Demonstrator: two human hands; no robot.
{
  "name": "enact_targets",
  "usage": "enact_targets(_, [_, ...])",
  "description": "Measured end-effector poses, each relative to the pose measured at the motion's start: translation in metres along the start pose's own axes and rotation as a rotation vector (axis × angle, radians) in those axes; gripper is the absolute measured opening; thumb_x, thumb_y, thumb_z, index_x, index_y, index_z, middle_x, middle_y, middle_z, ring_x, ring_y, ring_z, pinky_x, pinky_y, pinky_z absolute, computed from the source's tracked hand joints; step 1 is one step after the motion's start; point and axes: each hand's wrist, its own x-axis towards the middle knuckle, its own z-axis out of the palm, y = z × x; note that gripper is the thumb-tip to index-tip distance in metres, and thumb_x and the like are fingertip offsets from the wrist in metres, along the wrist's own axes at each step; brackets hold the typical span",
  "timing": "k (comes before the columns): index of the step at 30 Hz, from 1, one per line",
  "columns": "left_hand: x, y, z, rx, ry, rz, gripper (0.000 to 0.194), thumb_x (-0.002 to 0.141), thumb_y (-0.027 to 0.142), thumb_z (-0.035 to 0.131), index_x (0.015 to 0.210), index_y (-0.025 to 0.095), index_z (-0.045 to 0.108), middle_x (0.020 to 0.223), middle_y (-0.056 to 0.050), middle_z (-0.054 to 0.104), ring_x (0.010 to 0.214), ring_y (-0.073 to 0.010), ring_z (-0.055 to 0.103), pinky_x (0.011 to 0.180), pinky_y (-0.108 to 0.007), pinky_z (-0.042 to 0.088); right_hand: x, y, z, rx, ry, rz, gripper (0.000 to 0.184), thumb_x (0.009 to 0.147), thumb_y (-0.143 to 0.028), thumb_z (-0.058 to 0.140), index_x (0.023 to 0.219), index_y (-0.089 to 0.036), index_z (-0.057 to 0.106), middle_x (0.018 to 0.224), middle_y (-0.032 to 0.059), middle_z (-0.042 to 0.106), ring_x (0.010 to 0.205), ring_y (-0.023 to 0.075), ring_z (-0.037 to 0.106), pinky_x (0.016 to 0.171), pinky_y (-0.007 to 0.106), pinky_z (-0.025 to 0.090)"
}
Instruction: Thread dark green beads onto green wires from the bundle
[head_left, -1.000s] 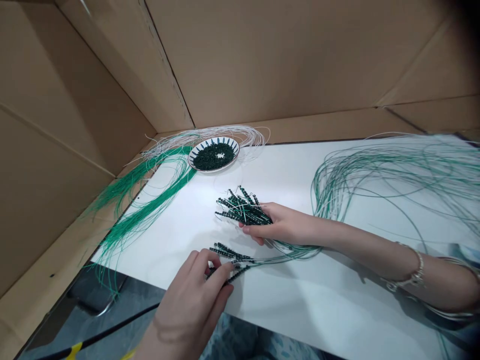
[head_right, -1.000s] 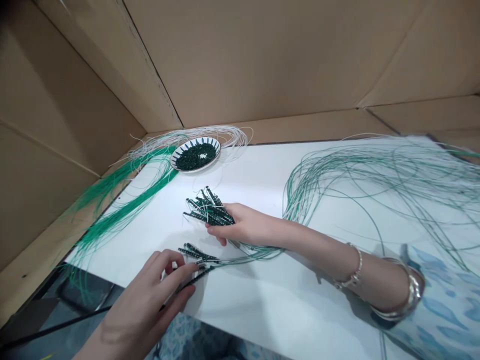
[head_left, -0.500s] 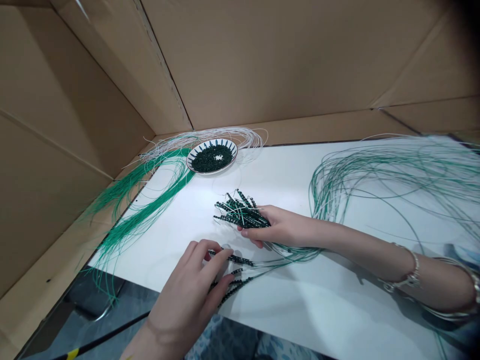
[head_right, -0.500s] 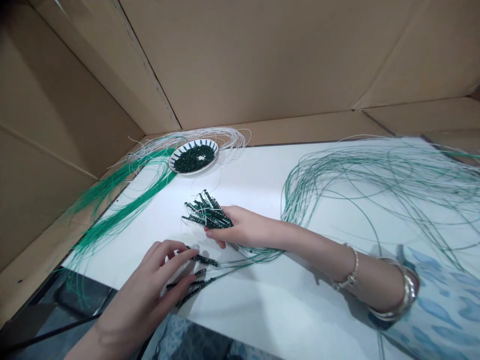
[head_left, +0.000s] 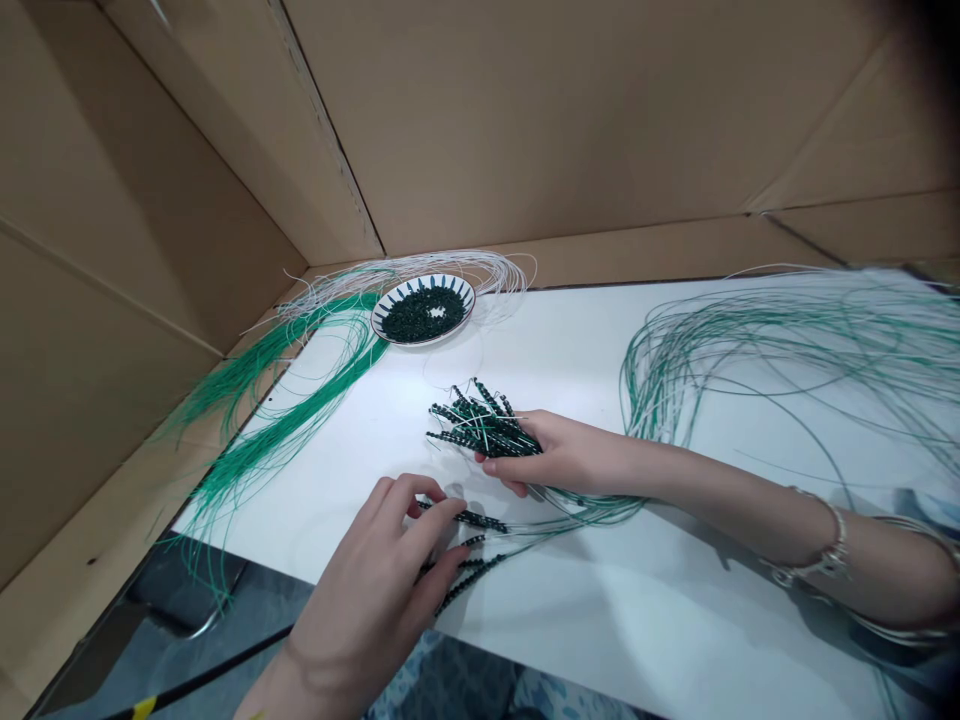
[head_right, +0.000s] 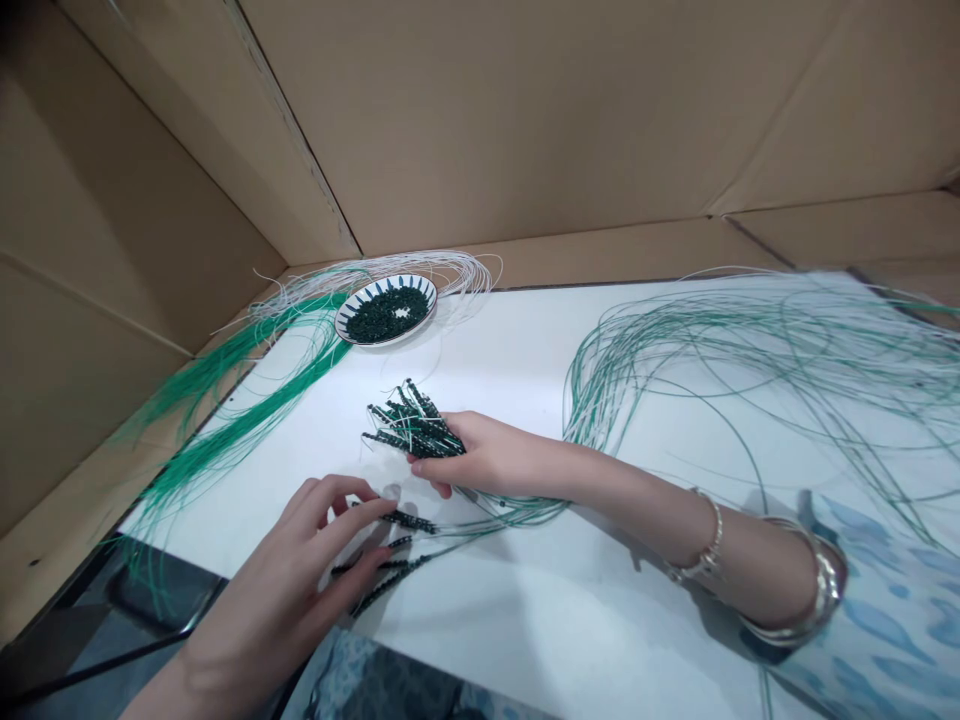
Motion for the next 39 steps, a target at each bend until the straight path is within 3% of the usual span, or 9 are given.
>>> enact_targets(11, [-0.0038, -0.0003, -0.0004, -0.019, -0.024, -0.027, 0.012, 0.097, 0.009, 0.056, 0.102, 0.017, 0.065, 0.106, -0.012, 0.059, 0.093, -0.0292, 0.061, 0.075, -0.047, 0.058, -0.0011, -0.0012, 0.001, -0.014, 0.008, 0.008, 0.019, 0.097, -0.03, 0.061, 0.083, -0.019, 0.057, 0.07, -0.0043, 0.054, 0.066, 0.0135, 0.048, 0.063, 0.027, 0.037])
enact_targets(13, [-0.0027, -0.001, 0.002, -0.011, -0.011, -0.034, 0.012, 0.096, 0.009, 0.059, 0.105, 0.016, 0.064, 0.107, -0.012, 0.059, 0.096, -0.0304, 0.06, 0.078, -0.048, 0.058, -0.0007, -0.0011, 0.0009, -0.013, 0.006, 0.005, 0.02, 0.097, -0.03, 0.061, 0.081, -0.019, 0.056, 0.07, -0.0041, 0.054, 0.066, 0.0136, 0.048, 0.063, 0.027, 0.037])
enact_targets(18, [0.0016, -0.0021, 0.0058, 0.031, 0.015, 0.0, 0.034, 0.094, 0.008, 0.063, 0.127, 0.016, 0.059, 0.113, -0.014, 0.058, 0.099, -0.0316, 0.057, 0.079, -0.049, 0.057, -0.001, -0.0027, 0.0006, -0.01, 0.004, 0.007, 0.022, 0.098, -0.029, 0.061, 0.08, -0.019, 0.055, 0.069, -0.0051, 0.053, 0.065, 0.0127, 0.047, 0.063, 0.026, 0.037])
enact_targets(28, [0.0033, 0.0007, 0.0055, 0.038, 0.049, 0.033, 0.023, 0.091, 0.004, 0.063, 0.109, 0.017, 0.066, 0.107, -0.013, 0.06, 0.091, -0.0293, 0.057, 0.073, -0.044, 0.055, -0.0016, 0.0008, 0.0001, -0.012, 0.011, 0.014, 0.016, 0.098, -0.031, 0.061, 0.088, -0.018, 0.058, 0.07, -0.0056, 0.053, 0.067, 0.0128, 0.047, 0.063, 0.026, 0.037])
enact_targets(39, [0.0031, 0.0017, 0.0062, 0.029, 0.043, 0.034, 0.016, 0.091, 0.002, 0.061, 0.094, 0.017, 0.065, 0.105, -0.011, 0.063, 0.091, -0.0277, 0.06, 0.073, -0.042, 0.056, -0.0008, -0.0001, 0.0006, -0.007, 0.007, 0.011, 0.02, 0.097, -0.03, 0.061, 0.081, -0.02, 0.055, 0.069, -0.0058, 0.053, 0.064, 0.0126, 0.047, 0.062, 0.026, 0.037])
